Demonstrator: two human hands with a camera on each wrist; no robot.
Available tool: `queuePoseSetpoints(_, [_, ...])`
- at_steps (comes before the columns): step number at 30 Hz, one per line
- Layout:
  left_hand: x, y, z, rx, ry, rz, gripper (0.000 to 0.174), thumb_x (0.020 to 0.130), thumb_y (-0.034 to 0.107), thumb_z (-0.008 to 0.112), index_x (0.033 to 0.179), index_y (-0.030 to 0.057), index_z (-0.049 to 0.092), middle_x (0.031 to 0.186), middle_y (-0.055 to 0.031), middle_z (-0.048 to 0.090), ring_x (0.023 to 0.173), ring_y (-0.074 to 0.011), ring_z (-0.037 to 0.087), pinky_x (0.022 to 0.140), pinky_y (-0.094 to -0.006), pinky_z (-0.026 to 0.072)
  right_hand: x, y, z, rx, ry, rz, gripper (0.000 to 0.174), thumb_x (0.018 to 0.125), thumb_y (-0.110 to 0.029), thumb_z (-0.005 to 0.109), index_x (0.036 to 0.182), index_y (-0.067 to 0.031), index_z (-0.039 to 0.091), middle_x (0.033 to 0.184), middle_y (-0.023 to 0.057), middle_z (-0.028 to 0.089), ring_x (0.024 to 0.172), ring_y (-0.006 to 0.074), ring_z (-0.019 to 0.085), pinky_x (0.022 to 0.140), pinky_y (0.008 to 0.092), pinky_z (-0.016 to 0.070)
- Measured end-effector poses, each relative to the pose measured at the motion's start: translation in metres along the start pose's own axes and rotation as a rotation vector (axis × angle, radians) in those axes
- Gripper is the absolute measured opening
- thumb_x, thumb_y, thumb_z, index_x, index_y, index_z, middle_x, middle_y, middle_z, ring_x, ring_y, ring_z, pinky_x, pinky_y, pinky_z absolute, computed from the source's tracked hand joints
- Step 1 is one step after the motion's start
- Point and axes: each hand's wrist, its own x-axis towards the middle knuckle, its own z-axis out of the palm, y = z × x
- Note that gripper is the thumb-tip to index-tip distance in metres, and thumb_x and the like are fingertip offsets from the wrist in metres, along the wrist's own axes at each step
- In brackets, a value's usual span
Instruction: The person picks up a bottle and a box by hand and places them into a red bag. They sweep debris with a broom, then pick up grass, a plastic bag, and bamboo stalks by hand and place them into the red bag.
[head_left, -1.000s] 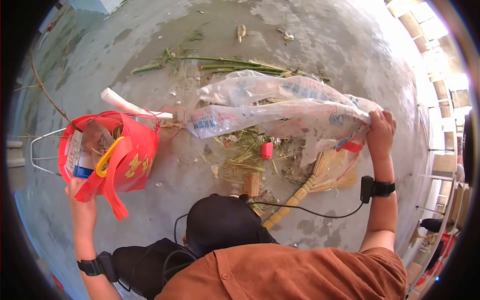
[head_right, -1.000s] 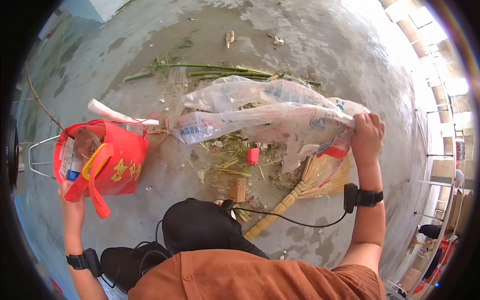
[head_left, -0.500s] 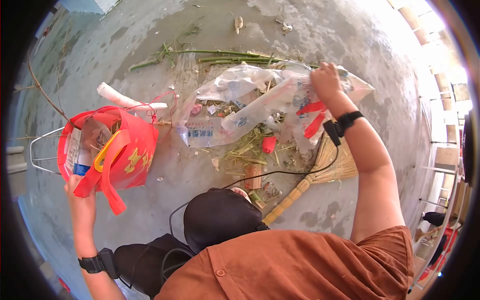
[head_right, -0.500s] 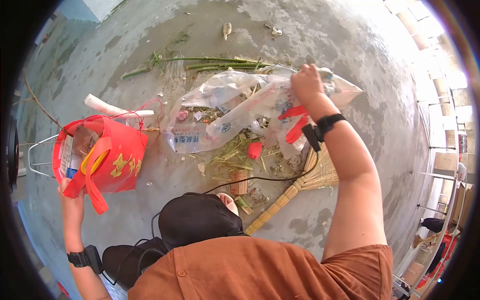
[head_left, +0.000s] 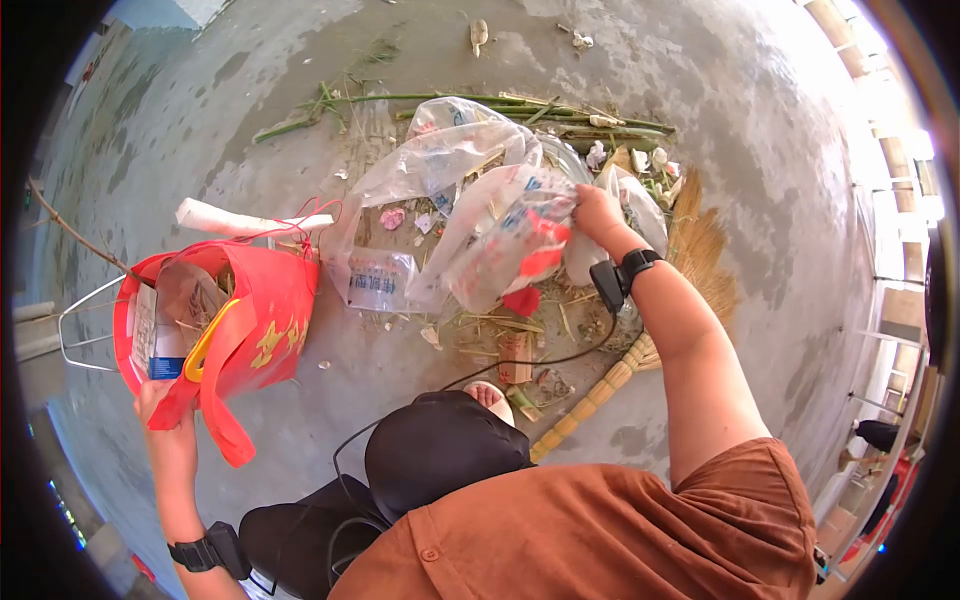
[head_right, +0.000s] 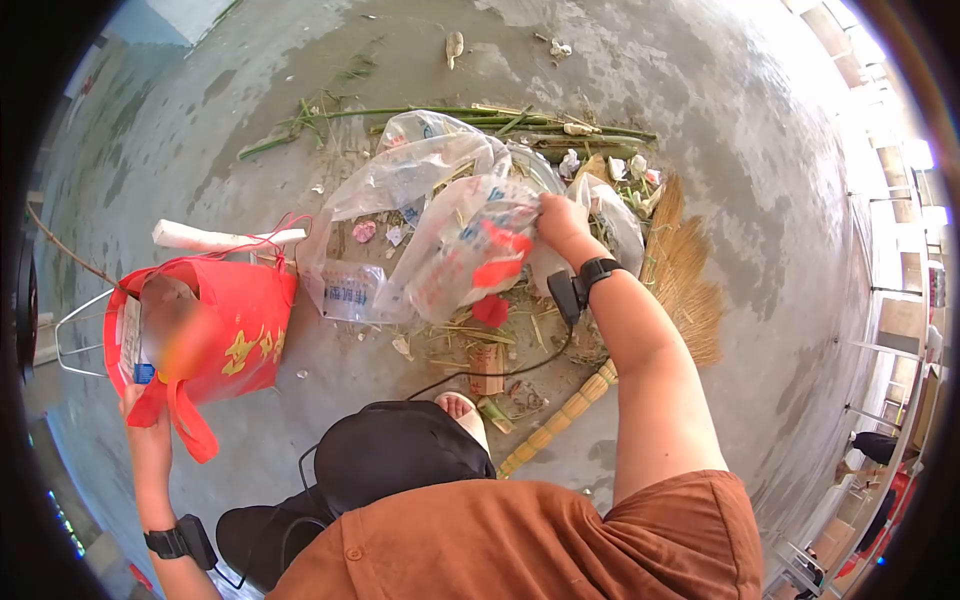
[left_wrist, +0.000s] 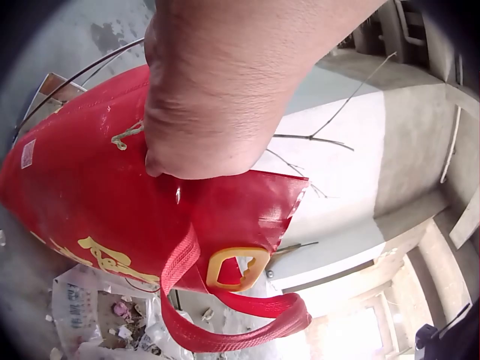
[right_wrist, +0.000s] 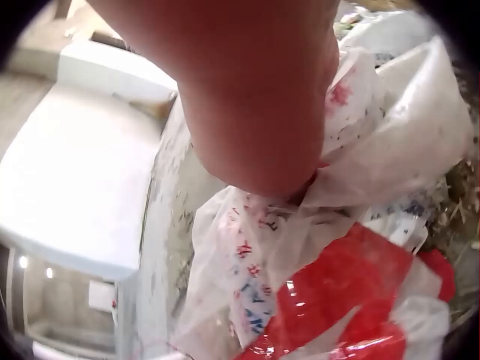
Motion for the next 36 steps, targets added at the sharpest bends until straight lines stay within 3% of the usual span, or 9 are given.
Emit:
queuePoseSetpoints(3, [0.003, 0.009, -0.005, 0.041, -0.024, 0.001, 0.016, 0.089, 0.004, 0.066, 0.105, 0.0033, 0.068, 0.104, -0.0107, 0.058, 0.104, -0.033, 0.052, 0.093, -0.0422, 0.0435, 0.01, 0.028, 0.017, -0.004, 0.032, 0.184, 0.025, 0.085, -0.013, 0.057, 0.107, -0.0066, 0.067, 0.116, 0.0206, 0.068, 0.108, 0.041, 0.065, 0.092, 0.0494, 0.0525])
queuePoseSetpoints(7, [0.005, 0.009, -0.007, 0.049, -0.06, 0.006, 0.02, 0.086, 0.001, 0.068, 0.106, 0.004, 0.069, 0.103, -0.0106, 0.059, 0.104, -0.0324, 0.053, 0.093, -0.0413, 0.0437, 0.02, 0.041, 0.033, 0.01, 0.044, 0.364, 0.04, 0.087, -0.025, 0.064, 0.124, -0.0094, 0.064, 0.127, 0.0171, 0.064, 0.121, 0.0373, 0.061, 0.104, 0.0484, 0.0477])
queuePoseSetpoints(11, [0.009, 0.013, -0.008, 0.038, -0.073, 0.018, 0.023, 0.084, -0.001, 0.069, 0.107, 0.0045, 0.07, 0.102, -0.0105, 0.059, 0.102, -0.0314, 0.053, 0.092, -0.0404, 0.0438, 0.041, 0.049, 0.04, 0.131, -0.223, 0.72, 0.062, 0.085, -0.035, 0.069, 0.136, -0.0038, 0.053, 0.141, 0.0179, 0.059, 0.132, 0.0352, 0.055, 0.109, 0.0468, 0.0435])
queuePoseSetpoints(18, [0.013, 0.022, -0.012, 0.056, -0.105, 0.026, 0.016, 0.089, 0.004, 0.067, 0.104, 0.0027, 0.069, 0.103, -0.011, 0.058, 0.103, -0.0326, 0.052, 0.092, -0.0416, 0.044, 0.034, 0.008, 0.006, 0.161, -0.18, 0.874, 0.068, 0.086, -0.032, 0.068, 0.144, -0.0054, 0.043, 0.143, 0.0157, 0.058, 0.137, 0.0316, 0.051, 0.111, 0.0482, 0.0365])
queuePoseSetpoints(27, [0.004, 0.015, -0.007, 0.131, -0.035, 0.052, 0.026, 0.083, -0.001, 0.071, 0.108, 0.0057, 0.072, 0.103, -0.0097, 0.062, 0.103, -0.0313, 0.055, 0.093, -0.0399, 0.0434, 0.035, 0.027, 0.02, 0.216, -0.157, 0.706, 0.063, 0.084, -0.028, 0.07, 0.139, -0.0066, 0.047, 0.141, 0.0179, 0.058, 0.133, 0.0348, 0.054, 0.108, 0.0495, 0.042])
queuePoseSetpoints(29, [0.003, 0.015, -0.007, 0.136, -0.037, 0.077, 0.026, 0.085, -0.001, 0.069, 0.109, 0.0056, 0.071, 0.106, -0.0103, 0.063, 0.105, -0.0313, 0.055, 0.094, -0.0406, 0.0429, 0.03, 0.036, 0.03, 0.294, -0.092, 0.625, 0.073, 0.084, -0.025, 0.069, 0.149, -0.0084, 0.039, 0.139, 0.0275, 0.057, 0.131, 0.0429, 0.054, 0.106, 0.0468, 0.0471])
queuePoseSetpoints(33, [0.004, 0.025, -0.007, 0.135, -0.028, 0.057, 0.026, 0.085, -0.001, 0.068, 0.11, 0.0054, 0.07, 0.106, -0.0103, 0.064, 0.105, -0.0311, 0.056, 0.094, -0.0412, 0.0426, 0.028, 0.046, 0.06, 0.299, -0.05, 0.694, 0.072, 0.083, -0.02, 0.069, 0.148, -0.0061, 0.041, 0.135, 0.0286, 0.059, 0.125, 0.0427, 0.059, 0.101, 0.0468, 0.0501])
queuePoseSetpoints(35, [0.006, 0.028, -0.01, 0.111, -0.033, 0.108, 0.026, 0.084, -0.001, 0.068, 0.109, 0.0054, 0.071, 0.103, -0.0095, 0.066, 0.104, -0.03, 0.058, 0.095, -0.041, 0.0423, 0.02, 0.045, 0.062, 0.429, -0.028, 0.54, 0.066, 0.083, -0.018, 0.066, 0.144, -0.0024, 0.047, 0.131, 0.0307, 0.06, 0.12, 0.0425, 0.062, 0.097, 0.0465, 0.0529])
queuePoseSetpoints(36, [0.007, 0.031, -0.012, 0.114, -0.029, 0.099, 0.026, 0.084, -0.001, 0.068, 0.109, 0.0054, 0.071, 0.103, -0.0095, 0.066, 0.104, -0.03, 0.058, 0.095, -0.041, 0.0423, 0.014, 0.042, 0.058, 0.436, -0.054, 0.494, 0.053, 0.084, -0.015, 0.064, 0.135, -0.0012, 0.057, 0.119, 0.0234, 0.069, 0.105, 0.0344, 0.068, 0.085, 0.0415, 0.0559])
